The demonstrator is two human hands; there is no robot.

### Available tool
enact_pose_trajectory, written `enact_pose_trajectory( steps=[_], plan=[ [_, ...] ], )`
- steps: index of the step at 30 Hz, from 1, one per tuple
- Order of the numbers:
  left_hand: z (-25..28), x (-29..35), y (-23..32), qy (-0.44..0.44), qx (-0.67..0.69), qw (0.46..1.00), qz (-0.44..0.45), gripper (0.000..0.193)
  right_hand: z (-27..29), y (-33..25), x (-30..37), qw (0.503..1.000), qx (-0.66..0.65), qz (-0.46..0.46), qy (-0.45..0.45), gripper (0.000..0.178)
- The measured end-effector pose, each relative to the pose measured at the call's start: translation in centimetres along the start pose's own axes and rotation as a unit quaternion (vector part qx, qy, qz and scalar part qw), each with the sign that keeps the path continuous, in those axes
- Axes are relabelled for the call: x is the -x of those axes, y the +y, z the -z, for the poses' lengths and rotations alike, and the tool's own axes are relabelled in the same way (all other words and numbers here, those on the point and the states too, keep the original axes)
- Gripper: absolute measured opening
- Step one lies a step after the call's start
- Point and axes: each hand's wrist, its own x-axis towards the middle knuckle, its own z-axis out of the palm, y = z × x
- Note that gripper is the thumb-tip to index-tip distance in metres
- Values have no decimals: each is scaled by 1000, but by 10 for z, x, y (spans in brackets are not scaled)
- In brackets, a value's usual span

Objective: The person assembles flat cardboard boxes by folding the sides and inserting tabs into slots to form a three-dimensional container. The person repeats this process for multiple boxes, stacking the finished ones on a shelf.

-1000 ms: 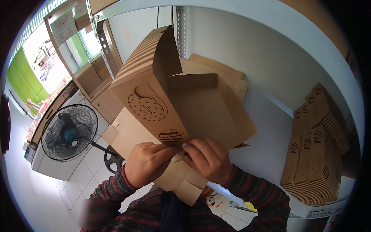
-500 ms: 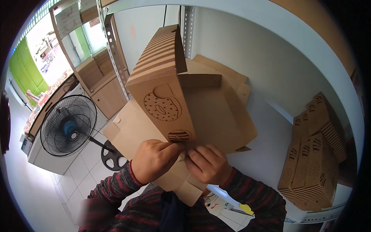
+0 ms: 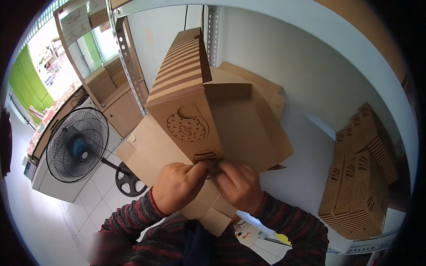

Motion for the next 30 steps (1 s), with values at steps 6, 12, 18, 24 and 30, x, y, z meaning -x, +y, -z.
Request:
enact_pose_trajectory(
  steps=[6,12,18,24,30],
  plan=[
    [2,2,-2,3,19,1000,-12,24,4,4,-8,992,-82,-75,-56,14],
    [-3,6,-2,2,5,1000,-17,23,1,3,-8,987,-95,-110,-67,13],
    [-6,6,0,-11,-73,996,-51,28,-1,8,-4,993,-62,-71,-75,11],
    [-9,7,-1,-10,-94,994,-60,28,5,7,-8,982,-105,-109,-115,11],
    [-10,10,-2,3,-86,995,-59,24,-2,7,-9,991,-54,-58,-107,10]
  ],
)
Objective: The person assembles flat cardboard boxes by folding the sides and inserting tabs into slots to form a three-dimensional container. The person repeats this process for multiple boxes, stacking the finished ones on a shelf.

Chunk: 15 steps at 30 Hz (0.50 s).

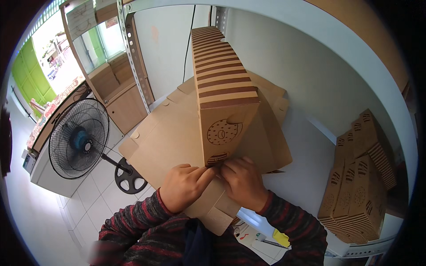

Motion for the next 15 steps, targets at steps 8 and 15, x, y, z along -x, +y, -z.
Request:
enact_pose_trajectory(
  steps=[8,15],
  plan=[
    [-1,0,2,8,-20,1000,15,17,11,-12,4,997,61,-26,-41,23],
    [20,16,-32,21,-88,988,128,6,65,-19,-9,992,63,-61,-96,53]
  ],
)
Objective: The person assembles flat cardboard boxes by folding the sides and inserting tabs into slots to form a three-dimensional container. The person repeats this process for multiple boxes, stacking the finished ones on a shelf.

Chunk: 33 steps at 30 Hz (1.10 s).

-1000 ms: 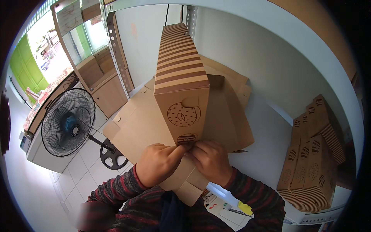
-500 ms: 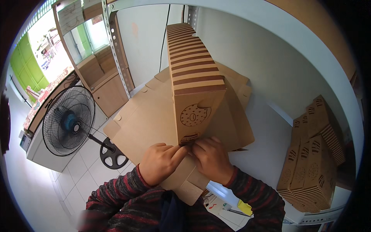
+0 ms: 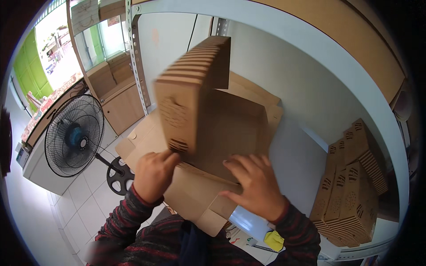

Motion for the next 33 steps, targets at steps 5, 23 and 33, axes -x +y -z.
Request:
enact_pose_trajectory(
  steps=[5,23,33],
  plan=[
    [10,9,-18,46,25,996,66,6,25,23,1,998,-1,-11,-55,41],
    [-1,-32,30,14,275,948,-163,21,-10,46,-1,998,-51,2,-46,13],
    [-34,-43,21,-87,311,945,-56,9,-1,17,-8,994,-99,19,52,20]
  ],
)
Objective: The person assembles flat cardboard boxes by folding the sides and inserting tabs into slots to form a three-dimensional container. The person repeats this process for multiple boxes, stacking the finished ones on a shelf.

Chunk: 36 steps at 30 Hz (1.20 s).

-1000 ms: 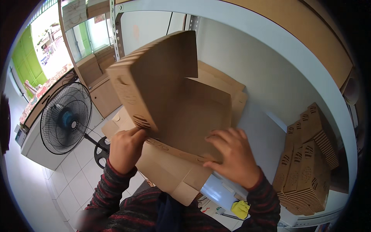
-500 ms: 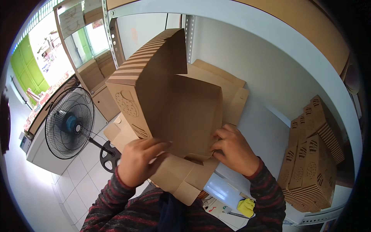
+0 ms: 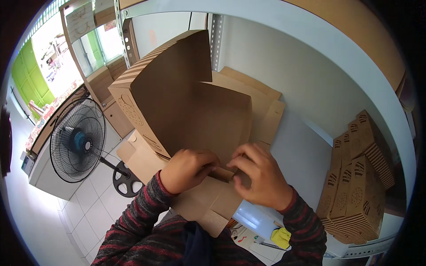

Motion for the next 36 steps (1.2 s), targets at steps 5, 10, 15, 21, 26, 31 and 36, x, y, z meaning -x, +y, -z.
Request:
enact_pose_trajectory(
  steps=[5,10,15,21,26,31,36],
  plan=[
    [-6,3,-4,14,26,999,27,7,-17,-8,9,997,49,-22,-57,14],
    [-6,2,-3,34,6,999,42,7,-41,2,13,991,111,79,17,12],
    [-1,4,-1,27,-12,998,51,7,-57,14,13,959,195,187,80,7],
    [-4,3,-9,22,31,999,7,7,-65,25,16,942,174,267,104,9],
    [-4,2,-4,29,41,998,37,11,-65,26,18,940,167,270,124,7],
    [-4,2,-3,27,25,999,15,12,-67,27,19,938,165,270,139,7],
    [-5,3,-2,25,10,999,27,8,-68,27,20,935,173,276,142,7]
  ],
)
